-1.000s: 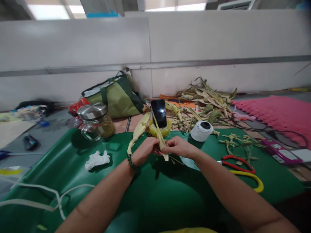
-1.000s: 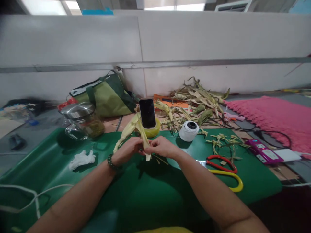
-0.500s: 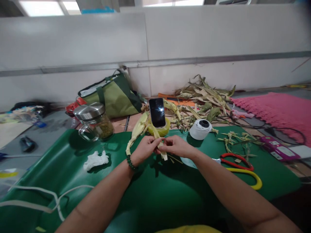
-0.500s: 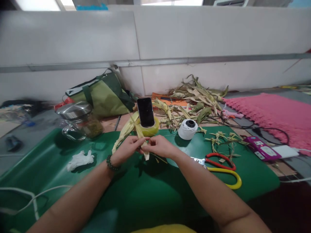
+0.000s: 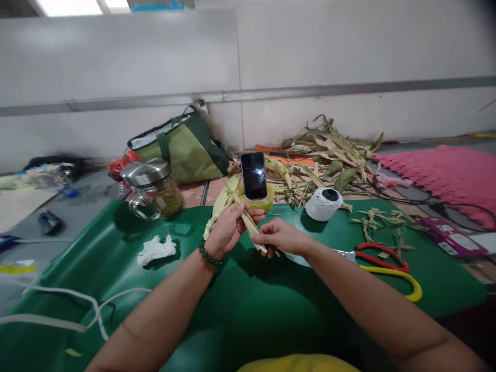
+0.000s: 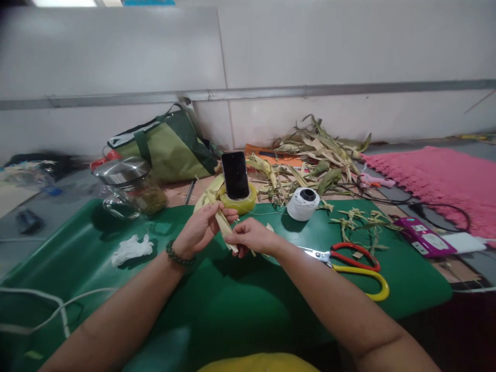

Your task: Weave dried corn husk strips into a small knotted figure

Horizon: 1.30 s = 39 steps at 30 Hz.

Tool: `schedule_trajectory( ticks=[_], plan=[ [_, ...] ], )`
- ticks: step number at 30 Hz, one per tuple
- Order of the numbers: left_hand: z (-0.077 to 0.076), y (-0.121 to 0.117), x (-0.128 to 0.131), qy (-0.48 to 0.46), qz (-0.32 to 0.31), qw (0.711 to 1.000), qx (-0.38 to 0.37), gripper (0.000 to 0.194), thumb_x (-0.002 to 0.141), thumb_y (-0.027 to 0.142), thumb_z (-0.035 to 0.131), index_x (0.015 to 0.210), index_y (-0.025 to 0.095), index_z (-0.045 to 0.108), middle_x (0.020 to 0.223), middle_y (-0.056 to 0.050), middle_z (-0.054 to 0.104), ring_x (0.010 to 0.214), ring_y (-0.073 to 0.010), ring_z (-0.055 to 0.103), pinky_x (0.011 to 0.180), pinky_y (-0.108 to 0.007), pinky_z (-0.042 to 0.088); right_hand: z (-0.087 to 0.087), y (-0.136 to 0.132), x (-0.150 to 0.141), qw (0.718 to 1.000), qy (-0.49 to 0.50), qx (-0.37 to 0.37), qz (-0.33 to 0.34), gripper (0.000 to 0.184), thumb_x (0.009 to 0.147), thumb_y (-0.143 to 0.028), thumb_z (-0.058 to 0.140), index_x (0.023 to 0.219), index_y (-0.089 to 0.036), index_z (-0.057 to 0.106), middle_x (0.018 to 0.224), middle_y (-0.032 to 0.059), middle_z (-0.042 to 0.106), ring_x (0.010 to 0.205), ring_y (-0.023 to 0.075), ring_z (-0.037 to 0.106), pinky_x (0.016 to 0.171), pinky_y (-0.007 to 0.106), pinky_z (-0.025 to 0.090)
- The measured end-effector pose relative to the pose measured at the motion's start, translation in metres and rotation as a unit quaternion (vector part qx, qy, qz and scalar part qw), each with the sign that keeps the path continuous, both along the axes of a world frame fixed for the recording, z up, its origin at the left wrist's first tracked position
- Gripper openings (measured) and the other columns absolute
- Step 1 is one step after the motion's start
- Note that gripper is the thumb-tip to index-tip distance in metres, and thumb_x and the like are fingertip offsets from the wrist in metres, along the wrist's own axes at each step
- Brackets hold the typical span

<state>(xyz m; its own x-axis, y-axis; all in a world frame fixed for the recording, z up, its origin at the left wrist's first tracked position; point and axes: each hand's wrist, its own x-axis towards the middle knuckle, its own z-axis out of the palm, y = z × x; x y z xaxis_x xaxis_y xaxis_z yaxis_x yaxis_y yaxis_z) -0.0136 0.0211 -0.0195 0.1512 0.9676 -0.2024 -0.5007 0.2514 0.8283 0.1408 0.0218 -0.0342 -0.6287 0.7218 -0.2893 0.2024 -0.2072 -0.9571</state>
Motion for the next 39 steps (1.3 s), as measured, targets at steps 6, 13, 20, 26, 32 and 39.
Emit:
schedule_trajectory(
  ticks=[6,13,20,26,32,39],
  plan=[
    [0.001,-0.005,0.003,-0.031,-0.043,0.999,-0.013,0.005,0.086,0.017,0.057,0.084,0.012,0.058,0.07,-0.006,0.068,0.063,-0.0153,0.066,0.063,-0.027,0.054,-0.001,-0.001,-0.005,0.998,-0.039,0.036,-0.036,0.046,0.069,-0.056,0.067,0.052,-0.015,0.054,0.045,-0.0014,0.056,0.038,0.0082,0.053,0.04,0.02,0.04],
    [0.004,-0.006,0.002,-0.044,0.0,0.999,0.014,0.011,0.085,0.019,0.057,0.076,0.013,0.056,0.059,0.001,0.059,0.053,-0.0095,0.057,0.055,-0.02,0.048,-0.003,0.001,0.001,0.999,-0.002,0.036,-0.012,0.042,0.052,-0.048,0.081,0.066,-0.014,0.061,0.055,-0.0033,0.06,0.048,0.0091,0.055,0.049,0.022,0.046],
    [0.01,-0.008,0.002,-0.047,-0.001,0.999,-0.004,0.014,0.088,0.019,0.052,0.076,0.013,0.056,0.06,0.0,0.058,0.054,-0.0097,0.057,0.057,-0.02,0.048,-0.005,0.001,0.002,0.999,-0.006,0.05,-0.001,0.04,0.054,-0.047,0.081,0.064,-0.015,0.059,0.056,-0.0025,0.06,0.048,0.0093,0.055,0.047,0.022,0.043],
    [0.008,-0.01,0.003,-0.059,-0.034,0.998,-0.012,0.018,0.087,0.023,0.054,0.071,0.015,0.054,0.061,-0.001,0.058,0.054,-0.0107,0.056,0.058,-0.023,0.049,0.001,-0.002,-0.001,1.0,0.01,0.013,0.009,0.046,0.06,-0.057,0.074,0.062,-0.015,0.056,0.057,-0.0011,0.061,0.05,0.0095,0.058,0.05,0.022,0.048],
    [0.016,0.003,-0.012,-0.118,0.049,0.992,-0.014,0.032,0.094,0.018,0.039,0.065,0.015,0.051,0.058,0.0,0.051,0.051,-0.0094,0.051,0.058,-0.022,0.048,0.001,-0.002,0.003,0.997,-0.039,0.021,0.069,0.047,0.063,-0.058,0.071,0.058,-0.014,0.056,0.047,-0.0021,0.056,0.045,0.0091,0.056,0.043,0.019,0.043],
    [0.021,0.013,-0.023,-0.16,0.097,0.982,-0.024,0.052,0.098,0.037,0.027,0.058,0.014,0.052,0.055,-0.003,0.05,0.05,-0.0106,0.049,0.054,-0.022,0.047,0.01,0.0,0.012,0.995,-0.027,0.025,0.088,0.048,0.064,-0.06,0.07,0.056,-0.015,0.055,0.045,-0.0027,0.054,0.044,0.0084,0.054,0.043,0.019,0.043]
  ],
)
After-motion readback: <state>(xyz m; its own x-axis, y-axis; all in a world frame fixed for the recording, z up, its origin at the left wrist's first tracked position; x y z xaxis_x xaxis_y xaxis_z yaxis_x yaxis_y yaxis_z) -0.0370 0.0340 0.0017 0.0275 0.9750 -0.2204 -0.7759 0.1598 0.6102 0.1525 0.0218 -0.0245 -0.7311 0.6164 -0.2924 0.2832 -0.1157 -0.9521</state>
